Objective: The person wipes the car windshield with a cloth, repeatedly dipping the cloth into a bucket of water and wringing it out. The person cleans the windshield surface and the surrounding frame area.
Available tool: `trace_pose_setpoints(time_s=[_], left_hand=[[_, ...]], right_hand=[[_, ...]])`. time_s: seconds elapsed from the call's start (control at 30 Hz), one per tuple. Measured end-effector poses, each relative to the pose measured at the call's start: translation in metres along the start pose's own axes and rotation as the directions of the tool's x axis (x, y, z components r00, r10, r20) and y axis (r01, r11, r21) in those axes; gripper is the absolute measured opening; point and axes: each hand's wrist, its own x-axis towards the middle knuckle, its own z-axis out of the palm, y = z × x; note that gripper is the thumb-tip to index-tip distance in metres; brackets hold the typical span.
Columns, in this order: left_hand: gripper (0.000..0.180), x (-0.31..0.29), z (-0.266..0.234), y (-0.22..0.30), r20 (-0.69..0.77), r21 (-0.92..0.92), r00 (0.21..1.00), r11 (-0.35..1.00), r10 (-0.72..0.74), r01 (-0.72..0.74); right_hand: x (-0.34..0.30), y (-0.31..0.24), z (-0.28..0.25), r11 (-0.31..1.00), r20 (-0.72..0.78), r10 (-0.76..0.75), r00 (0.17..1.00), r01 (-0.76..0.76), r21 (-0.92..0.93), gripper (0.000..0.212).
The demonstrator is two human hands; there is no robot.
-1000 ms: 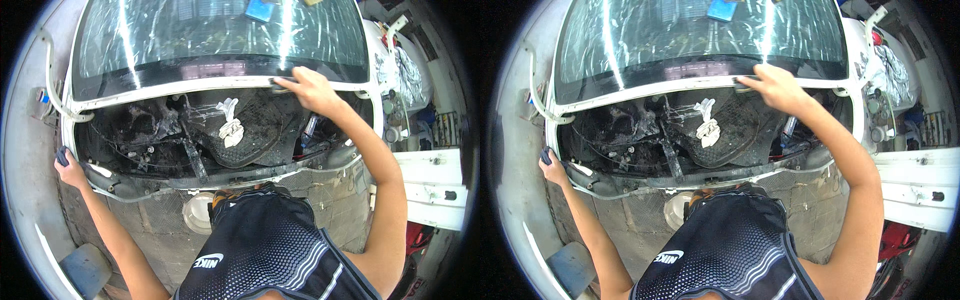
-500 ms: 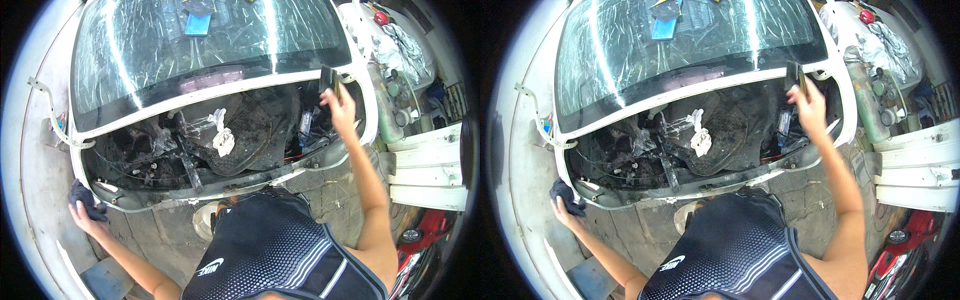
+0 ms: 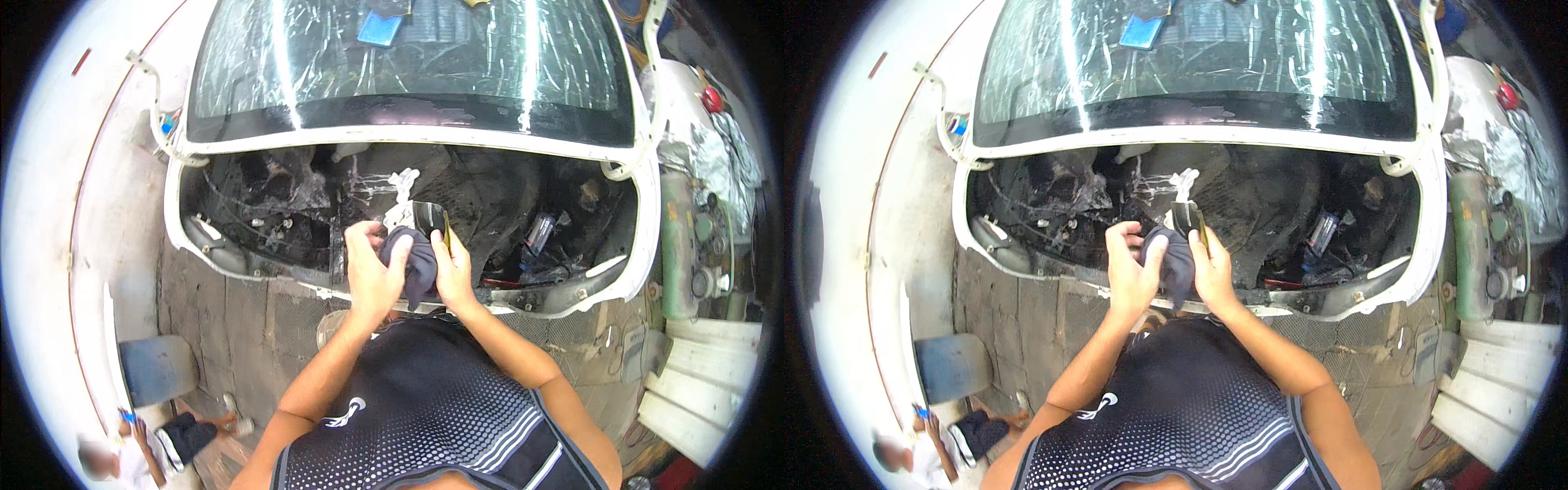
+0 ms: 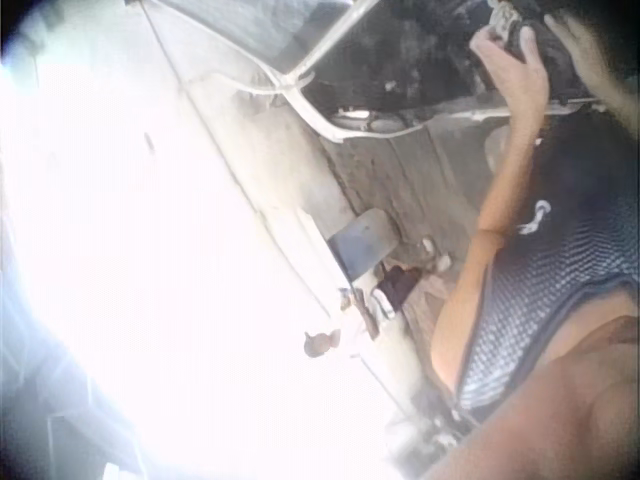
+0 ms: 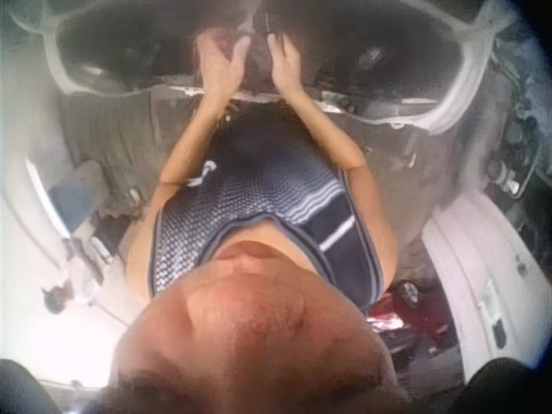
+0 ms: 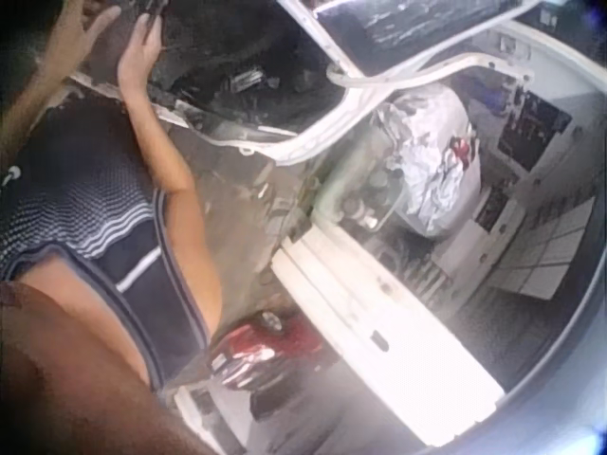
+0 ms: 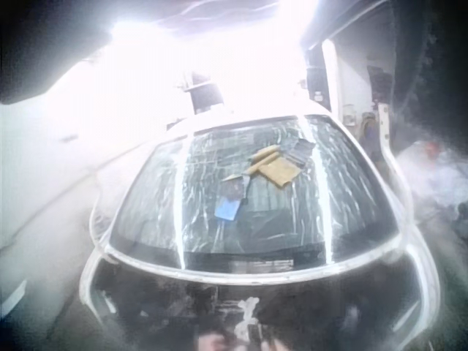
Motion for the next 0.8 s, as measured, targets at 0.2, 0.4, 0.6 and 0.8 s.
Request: trace_pose_setpoints(time_s=[0.2, 0.4, 0.6, 0.8], left_hand=[[0.049, -0.002, 0.005, 0.012, 0.345, -0.536, 0.884, 0.707, -0.316, 0.462], [0.03, 0.014, -0.015, -0.029, 0.09, -0.528, 0.952, 0.797, -0.291, 0.293], [0.02, 0.024, -0.037, 0.0, 0.289, -0.488, 0.945, 0.826, -0.151, 0.281], [0.019, 0.032, -0.034, 0.007, 0.32, -0.422, 0.945, 0.882, -0.069, 0.207]], right_hand=[[0.005, -0.014, -0.006, 0.428, 0.571, -0.354, 0.741, 0.671, -0.605, 0.047], [0.013, -0.029, -0.016, 0.793, 0.382, -0.205, 0.901, 0.381, -0.476, 0.059], [0.042, -0.059, -0.007, 0.965, 0.53, -0.006, 0.848, 0.144, -0.219, 0.039], [0.045, -0.063, -0.004, 0.921, 0.388, -0.205, 0.898, 0.311, -0.234, 0.02]])
